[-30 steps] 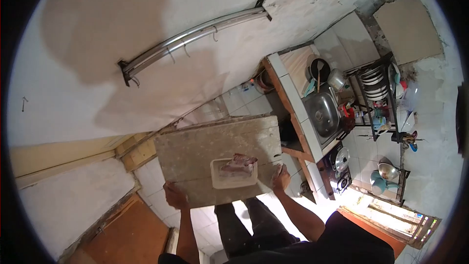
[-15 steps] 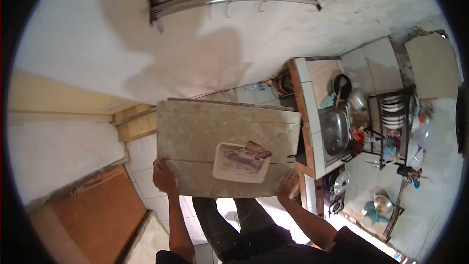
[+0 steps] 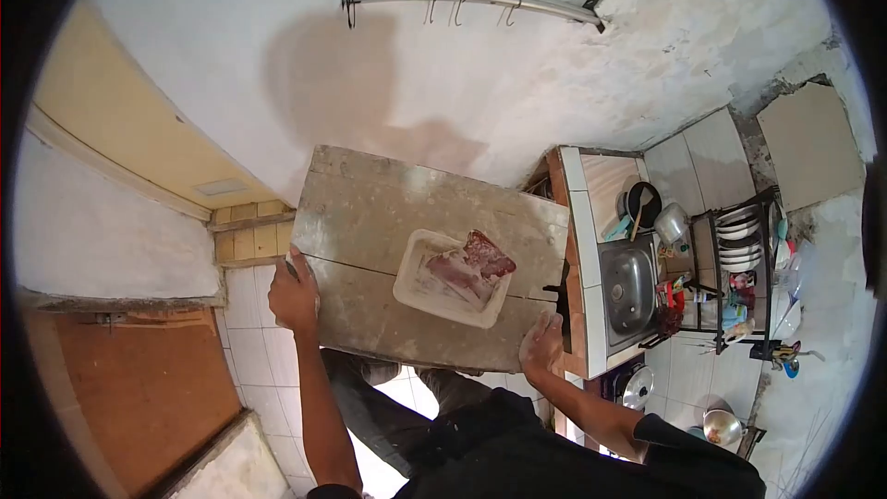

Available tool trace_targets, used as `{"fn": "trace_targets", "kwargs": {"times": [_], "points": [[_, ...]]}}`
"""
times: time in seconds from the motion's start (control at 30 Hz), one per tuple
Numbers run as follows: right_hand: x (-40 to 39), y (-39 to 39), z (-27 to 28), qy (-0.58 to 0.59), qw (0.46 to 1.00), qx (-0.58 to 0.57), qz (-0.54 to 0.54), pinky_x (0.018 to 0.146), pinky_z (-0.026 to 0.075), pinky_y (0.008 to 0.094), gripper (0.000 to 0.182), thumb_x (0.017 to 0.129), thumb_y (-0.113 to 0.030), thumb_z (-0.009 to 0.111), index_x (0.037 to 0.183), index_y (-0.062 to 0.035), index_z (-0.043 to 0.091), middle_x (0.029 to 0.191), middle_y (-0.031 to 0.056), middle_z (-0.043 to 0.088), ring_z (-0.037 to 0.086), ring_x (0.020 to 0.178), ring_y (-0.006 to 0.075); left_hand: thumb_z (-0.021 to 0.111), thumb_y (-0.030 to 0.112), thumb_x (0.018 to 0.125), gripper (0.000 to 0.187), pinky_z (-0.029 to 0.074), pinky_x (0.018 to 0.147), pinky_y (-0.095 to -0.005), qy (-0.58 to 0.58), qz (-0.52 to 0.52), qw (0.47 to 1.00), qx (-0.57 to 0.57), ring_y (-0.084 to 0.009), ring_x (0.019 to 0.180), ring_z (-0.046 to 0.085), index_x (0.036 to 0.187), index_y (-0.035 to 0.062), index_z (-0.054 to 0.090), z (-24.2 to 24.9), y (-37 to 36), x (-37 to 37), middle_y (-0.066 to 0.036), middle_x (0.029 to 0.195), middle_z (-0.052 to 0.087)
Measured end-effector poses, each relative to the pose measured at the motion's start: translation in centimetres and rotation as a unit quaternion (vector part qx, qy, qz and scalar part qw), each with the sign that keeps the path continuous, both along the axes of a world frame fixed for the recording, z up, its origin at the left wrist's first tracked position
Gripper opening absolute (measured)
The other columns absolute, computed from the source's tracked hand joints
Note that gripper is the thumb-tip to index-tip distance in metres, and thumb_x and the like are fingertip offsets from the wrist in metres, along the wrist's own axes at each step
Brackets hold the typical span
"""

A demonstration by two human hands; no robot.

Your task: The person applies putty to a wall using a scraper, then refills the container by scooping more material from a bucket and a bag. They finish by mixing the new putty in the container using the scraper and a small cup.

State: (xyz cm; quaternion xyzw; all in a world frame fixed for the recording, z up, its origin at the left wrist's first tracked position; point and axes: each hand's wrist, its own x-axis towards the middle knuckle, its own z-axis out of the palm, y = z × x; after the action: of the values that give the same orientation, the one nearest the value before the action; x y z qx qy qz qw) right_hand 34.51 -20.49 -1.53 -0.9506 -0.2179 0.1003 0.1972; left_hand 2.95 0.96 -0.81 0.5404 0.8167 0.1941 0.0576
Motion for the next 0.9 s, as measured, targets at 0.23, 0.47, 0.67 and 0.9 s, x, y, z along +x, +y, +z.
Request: {"fn": "trace_targets", "kwargs": {"times": [0.23,0.47,0.67,0.9], "points": [[-0.1,-0.2,1.1,0.025,0.998,0.051,0.013,0.082,0.041,0.0517,0.044,0.097,-0.039,0.039,0.106,0.0031,0.049,0.099,0.0295,0.058,0.055,0.094,0.0467,0.049,0.043,0.091,0.046,0.048,0.080,-0.0446,-0.072,-0.047,0.994,0.073,-0.0391,0.092,0.062,0.113,0.0037,0.059,0.5,-0.5,0.8,-0.022,0.101,0.064],[1.0,-1.2,-1.2,-0.005,0.996,0.078,0.051,0.086,0.041,0.0488,0.052,0.097,-0.043,0.039,0.111,0.0053,0.049,0.104,0.0284,0.058,0.055,0.100,0.0452,0.079,0.035,0.066,0.074,0.034,0.100,-0.0494,-0.113,-0.398,0.891,0.186,-0.0401,0.121,0.043,0.127,0.0062,0.048,0.7,-0.7,0.0,-0.019,0.134,0.045],[2.8,-2.1,-1.5,0.127,0.974,0.121,0.146,0.090,0.041,0.0455,0.057,0.097,-0.045,0.040,0.116,0.0088,0.047,0.109,0.0292,0.056,0.055,0.104,0.0430,0.083,0.053,0.052,0.115,0.021,0.112,-0.0520,-0.140,-0.579,0.803,0.027,-0.0364,0.135,0.030,0.143,0.0102,0.027,4.4,-2.0,4.6,-0.017,0.146,0.030],[1.9,-1.6,-0.2,0.120,0.973,0.141,0.136,0.087,0.041,0.0458,0.061,0.097,-0.048,0.039,0.111,0.0115,0.047,0.103,0.0311,0.056,0.055,0.098,0.0438,0.082,0.056,0.050,0.126,0.013,0.113,-0.0549,-0.181,-0.659,0.730,0.025,-0.0325,0.139,0.024,0.148,0.0132,0.016,4.2,0.7,7.3,-0.015,0.148,0.027]]}}
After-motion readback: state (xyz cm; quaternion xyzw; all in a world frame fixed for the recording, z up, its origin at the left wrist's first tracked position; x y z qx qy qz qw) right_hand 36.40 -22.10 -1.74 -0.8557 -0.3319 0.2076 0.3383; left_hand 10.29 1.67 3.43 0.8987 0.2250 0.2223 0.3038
